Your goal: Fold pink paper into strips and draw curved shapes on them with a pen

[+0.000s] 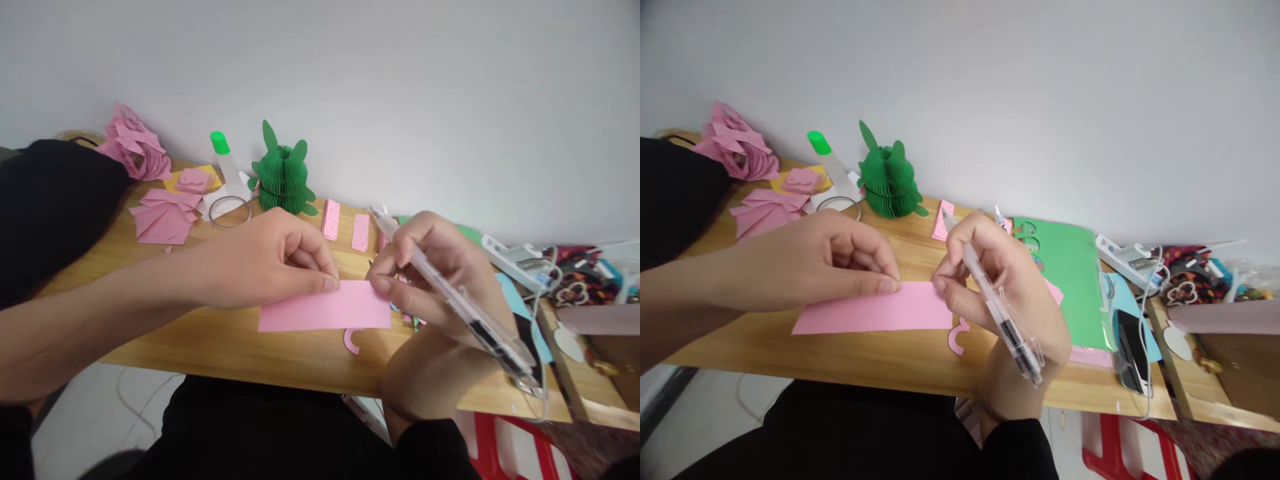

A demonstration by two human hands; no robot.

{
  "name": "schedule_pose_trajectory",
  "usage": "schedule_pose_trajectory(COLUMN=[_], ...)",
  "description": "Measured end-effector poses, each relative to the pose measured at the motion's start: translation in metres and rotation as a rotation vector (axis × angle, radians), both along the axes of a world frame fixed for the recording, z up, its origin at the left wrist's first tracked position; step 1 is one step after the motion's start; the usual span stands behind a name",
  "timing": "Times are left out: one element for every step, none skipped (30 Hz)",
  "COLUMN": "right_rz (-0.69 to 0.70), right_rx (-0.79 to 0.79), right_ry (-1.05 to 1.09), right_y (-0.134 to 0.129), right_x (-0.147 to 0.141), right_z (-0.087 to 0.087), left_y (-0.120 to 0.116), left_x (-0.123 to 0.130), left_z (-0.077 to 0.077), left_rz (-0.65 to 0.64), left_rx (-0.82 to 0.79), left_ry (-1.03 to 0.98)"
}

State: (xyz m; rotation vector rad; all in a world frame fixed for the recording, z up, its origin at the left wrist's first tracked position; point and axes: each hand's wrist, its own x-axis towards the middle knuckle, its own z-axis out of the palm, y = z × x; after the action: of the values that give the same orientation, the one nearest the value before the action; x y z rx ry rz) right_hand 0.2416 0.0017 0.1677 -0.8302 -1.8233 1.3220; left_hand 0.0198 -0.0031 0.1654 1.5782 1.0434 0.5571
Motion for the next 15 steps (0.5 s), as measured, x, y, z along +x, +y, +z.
schedule_pose_trajectory(right_rz=[-0.008, -0.016, -0.028, -0.043, -0.068, -0.103, -0.143, -0.178, -0.197, -0.194, -0.166, -0.127, -0.083, -0.045, -0.012], right_rx=[-0.01, -0.012, -0.008, 0.001, 0.012, 0.025, 0.037, 0.048, 0.053, 0.048, 0.039, 0.025, 0.015, 0.009, 0.001], right_ry=[-0.002, -0.004, -0.005, -0.001, 0.008, 0.022, 0.035, 0.046, 0.051, 0.04, 0.019, -0.013, -0.044, -0.072, -0.094], right_y=[0.001, 0.002, 0.004, 0.005, 0.006, 0.007, 0.008, 0.007, 0.006, 0.004, 0.002, -0.001, -0.003, -0.005, -0.007], right_x=[0.003, 0.007, 0.011, 0.015, 0.019, 0.021, 0.022, 0.021, 0.018, 0.014, 0.008, 0.001, -0.005, -0.011, -0.016], right_z=[0.0, 0.0, 0.0, 0.0, -0.001, -0.001, -0.001, -0.001, -0.001, -0.001, 0.0, 0.0, 0.0, 0.0, 0.0], left_y=[0.0, 0.0, 0.001, 0.001, 0.001, 0.001, 0.001, 0.001, 0.001, 0.0, 0.0, 0.0, 0.0, 0.0, 0.0], left_x=[0.0, -0.001, -0.001, -0.002, -0.003, -0.004, -0.004, -0.005, -0.004, -0.004, -0.003, -0.002, -0.001, 0.0, 0.0], left_z=[0.001, 0.001, 0.001, 0.001, 0.001, 0.0, 0.0, -0.001, -0.002, -0.003, -0.003, -0.004, -0.004, -0.005, -0.005], left_rz=[-0.005, -0.007, -0.008, -0.007, -0.007, -0.007, -0.006, -0.005, -0.003, 0.0, 0.0, -0.001, -0.004, -0.01, -0.015], left_rx=[-0.013, -0.023, -0.03, -0.032, -0.034, -0.037, -0.041, -0.046, -0.052, -0.055, -0.054, -0.048, -0.04, -0.032, -0.026], left_ry=[0.01, 0.015, 0.016, 0.013, 0.008, 0.005, 0.001, 0.0, 0.001, 0.003, 0.007, 0.01, 0.011, 0.011, 0.008])
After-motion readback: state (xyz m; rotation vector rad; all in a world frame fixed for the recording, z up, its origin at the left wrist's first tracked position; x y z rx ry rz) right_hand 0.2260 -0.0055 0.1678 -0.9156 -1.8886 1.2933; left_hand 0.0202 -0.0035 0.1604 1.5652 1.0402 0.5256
